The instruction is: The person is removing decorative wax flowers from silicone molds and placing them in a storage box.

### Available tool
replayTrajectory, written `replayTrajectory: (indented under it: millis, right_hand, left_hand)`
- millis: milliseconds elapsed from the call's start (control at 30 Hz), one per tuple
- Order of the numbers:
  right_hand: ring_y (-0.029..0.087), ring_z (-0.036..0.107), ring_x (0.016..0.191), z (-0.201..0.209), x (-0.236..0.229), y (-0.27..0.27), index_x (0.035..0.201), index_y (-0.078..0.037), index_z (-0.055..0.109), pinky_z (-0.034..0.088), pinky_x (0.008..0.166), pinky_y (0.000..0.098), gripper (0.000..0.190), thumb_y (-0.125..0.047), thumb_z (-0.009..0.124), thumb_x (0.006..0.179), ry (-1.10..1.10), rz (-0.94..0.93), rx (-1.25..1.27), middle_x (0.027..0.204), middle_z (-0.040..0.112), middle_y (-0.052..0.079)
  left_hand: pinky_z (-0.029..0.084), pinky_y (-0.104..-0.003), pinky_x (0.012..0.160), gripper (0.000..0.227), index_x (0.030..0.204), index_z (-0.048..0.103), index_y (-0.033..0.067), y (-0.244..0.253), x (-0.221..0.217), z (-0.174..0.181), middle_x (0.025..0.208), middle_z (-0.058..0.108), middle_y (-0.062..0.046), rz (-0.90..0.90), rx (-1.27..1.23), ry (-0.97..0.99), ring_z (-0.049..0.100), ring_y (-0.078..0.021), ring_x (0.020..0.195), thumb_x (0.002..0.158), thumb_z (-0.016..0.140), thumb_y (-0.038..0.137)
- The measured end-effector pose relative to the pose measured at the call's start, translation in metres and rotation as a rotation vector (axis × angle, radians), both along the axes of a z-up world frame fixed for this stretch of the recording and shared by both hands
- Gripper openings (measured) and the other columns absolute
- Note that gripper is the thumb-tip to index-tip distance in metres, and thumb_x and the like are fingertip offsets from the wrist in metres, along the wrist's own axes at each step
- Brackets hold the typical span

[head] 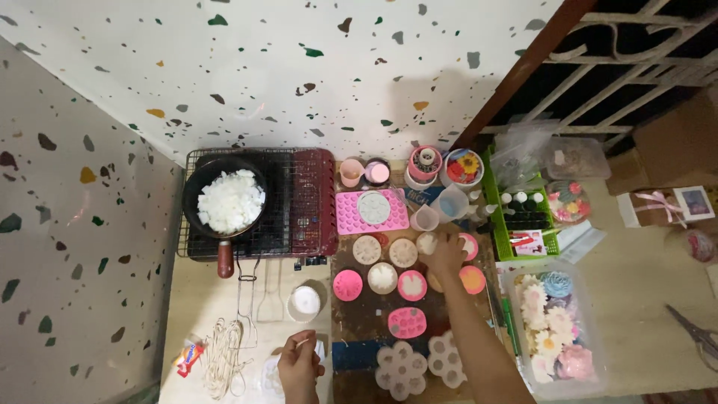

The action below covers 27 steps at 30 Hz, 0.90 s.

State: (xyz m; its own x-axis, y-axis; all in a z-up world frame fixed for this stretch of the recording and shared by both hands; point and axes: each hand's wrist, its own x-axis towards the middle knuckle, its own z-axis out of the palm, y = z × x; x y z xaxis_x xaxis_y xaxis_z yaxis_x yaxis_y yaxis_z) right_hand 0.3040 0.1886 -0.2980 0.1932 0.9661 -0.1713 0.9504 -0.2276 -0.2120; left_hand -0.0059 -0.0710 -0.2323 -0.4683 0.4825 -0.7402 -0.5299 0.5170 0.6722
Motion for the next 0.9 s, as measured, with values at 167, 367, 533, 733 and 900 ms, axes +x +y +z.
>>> replayTrajectory:
  millis: [167,367,533,733,900]
  right_hand:
    - [0.038,0.05,0.127,0.026,-0.004,-0.026,0.132,-0.008,0.055,0.044,0.099,0.0617,0.089,-0.039,0.096,0.059,0.085,-0.082,0.058,0.13,0.059,0.015]
    - [0.027,0.063,0.108,0.129,-0.033,-0.11,0.126,-0.007,0.058,0.054,0.089,0.042,0.079,-0.025,0.094,0.058,0.671,0.03,0.348,0.119,0.064,0.011]
    - [0.025,0.062,0.11,0.272,-0.071,-0.181,0.129,-0.005,0.055,0.052,0.093,0.0389,0.086,-0.018,0.096,0.054,0.841,0.229,0.394,0.121,0.061,0.012]
    - [0.02,0.066,0.108,0.283,-0.046,-0.204,0.136,-0.009,0.051,0.058,0.088,0.034,0.082,-0.017,0.092,0.065,1.365,0.226,0.197,0.122,0.064,0.008]
    - [0.009,0.06,0.066,0.284,-0.026,-0.209,0.106,-0.005,0.072,0.049,0.058,0.0257,0.021,-0.018,0.076,0.09,1.245,-0.009,-0.025,0.08,0.067,0.001]
  left_hand:
    - [0.033,-0.029,0.04,0.018,0.104,0.071,0.0038,0.0,0.008,-0.007,0.061,0.047,-0.004,-0.054,0.069,0.003,0.038,-0.0107,0.047,0.099,0.065,0.02]
    - [0.05,-0.03,0.06,0.03,0.117,0.058,0.007,0.021,0.043,-0.019,0.096,0.067,-0.008,-0.193,0.542,-0.101,0.062,-0.0139,0.074,0.091,0.069,0.016]
    - [0.058,-0.032,0.09,0.042,0.127,0.063,0.0058,0.059,0.064,0.146,0.115,0.071,-0.006,-0.51,0.459,-0.265,0.07,-0.013,0.102,0.088,0.073,0.013]
    - [0.058,-0.027,0.078,0.037,0.111,0.072,-0.0003,0.064,0.067,0.218,0.097,0.077,-0.004,-0.754,0.581,-0.21,0.071,-0.0108,0.084,0.077,0.085,0.009]
    - [0.058,-0.025,0.071,0.034,0.105,0.075,0.0013,0.063,0.065,0.251,0.091,0.077,-0.001,-0.884,0.627,0.005,0.07,-0.008,0.078,0.075,0.087,0.013]
